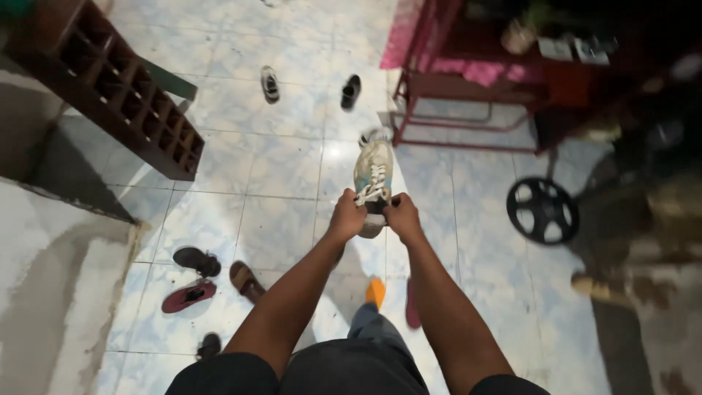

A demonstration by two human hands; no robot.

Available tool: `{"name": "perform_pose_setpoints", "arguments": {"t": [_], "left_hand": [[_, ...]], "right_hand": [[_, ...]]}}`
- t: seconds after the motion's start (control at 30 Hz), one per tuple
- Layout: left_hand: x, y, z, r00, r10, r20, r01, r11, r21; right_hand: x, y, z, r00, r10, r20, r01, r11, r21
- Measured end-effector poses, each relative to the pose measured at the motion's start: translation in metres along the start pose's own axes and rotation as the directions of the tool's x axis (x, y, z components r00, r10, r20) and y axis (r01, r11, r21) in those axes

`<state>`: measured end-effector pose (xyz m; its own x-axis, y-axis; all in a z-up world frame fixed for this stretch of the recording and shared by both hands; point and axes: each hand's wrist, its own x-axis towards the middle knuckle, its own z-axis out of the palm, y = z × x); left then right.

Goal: The person picks up various pairs of shoes and sandals from a tiled floor and places them onto a wooden shoe rack. The person handles sneakers, sandals, and slip-on shoes one by one, arranging them on the rack's shelves.

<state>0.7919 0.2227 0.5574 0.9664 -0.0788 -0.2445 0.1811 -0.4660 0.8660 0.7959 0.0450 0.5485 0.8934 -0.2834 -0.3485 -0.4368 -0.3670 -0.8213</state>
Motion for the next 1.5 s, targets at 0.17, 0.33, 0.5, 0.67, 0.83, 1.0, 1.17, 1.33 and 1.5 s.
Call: {"name": "perform_pose_setpoints", "arguments": {"t": [0.17,0.33,0.5,0.67,0.83,1.0,1.17,1.33,1.5], "left_hand": [[0.067,0.037,-0.028,0.986,-0.123,-0.115,0.117,0.992,-0.055],[0.134,0.044,-0.048,0.953,-0.2,-0.228,0.158,0.968,-0.193],[0.177,0.04,-0.094,0.904,-0.282,-0.322,0.22,0.951,-0.216],[0.232,0.008,-0.155,0.855,-0.339,-0.392,0.257,0.934,-0.248],[0.295,-0.028,-0.234,0.823,-0.372,-0.43,0.304,0.927,-0.219],[0.337,-0.045,-0.293,0.778,-0.415,-0.472,0.284,0.902,-0.325],[0.368,-0.053,-0.329,0.696,-0.502,-0.513,0.319,0.857,-0.405],[0.407,-0.083,-0.336,0.573,-0.569,-0.59,0.272,0.811,-0.518],[0.434,-0.082,-0.321,0.424,-0.685,-0.593,0.266,0.72,-0.641]], "right_hand": [[0.078,-0.07,0.006,0.986,-0.068,0.153,0.079,0.994,-0.07],[0.164,-0.115,0.031,0.956,-0.096,0.279,0.136,0.982,-0.131],[0.206,-0.173,0.081,0.914,-0.11,0.39,0.218,0.944,-0.247],[0.256,-0.218,0.158,0.878,-0.137,0.458,0.272,0.931,-0.243],[0.293,-0.278,0.242,0.847,-0.131,0.515,0.301,0.917,-0.263],[0.32,-0.329,0.299,0.816,-0.127,0.563,0.29,0.934,-0.209],[0.344,-0.377,0.343,0.739,-0.137,0.659,0.412,0.867,-0.281],[0.409,-0.374,0.408,0.619,-0.139,0.773,0.555,0.774,-0.305],[0.46,-0.374,0.442,0.435,-0.102,0.894,0.695,0.669,-0.262]]}}
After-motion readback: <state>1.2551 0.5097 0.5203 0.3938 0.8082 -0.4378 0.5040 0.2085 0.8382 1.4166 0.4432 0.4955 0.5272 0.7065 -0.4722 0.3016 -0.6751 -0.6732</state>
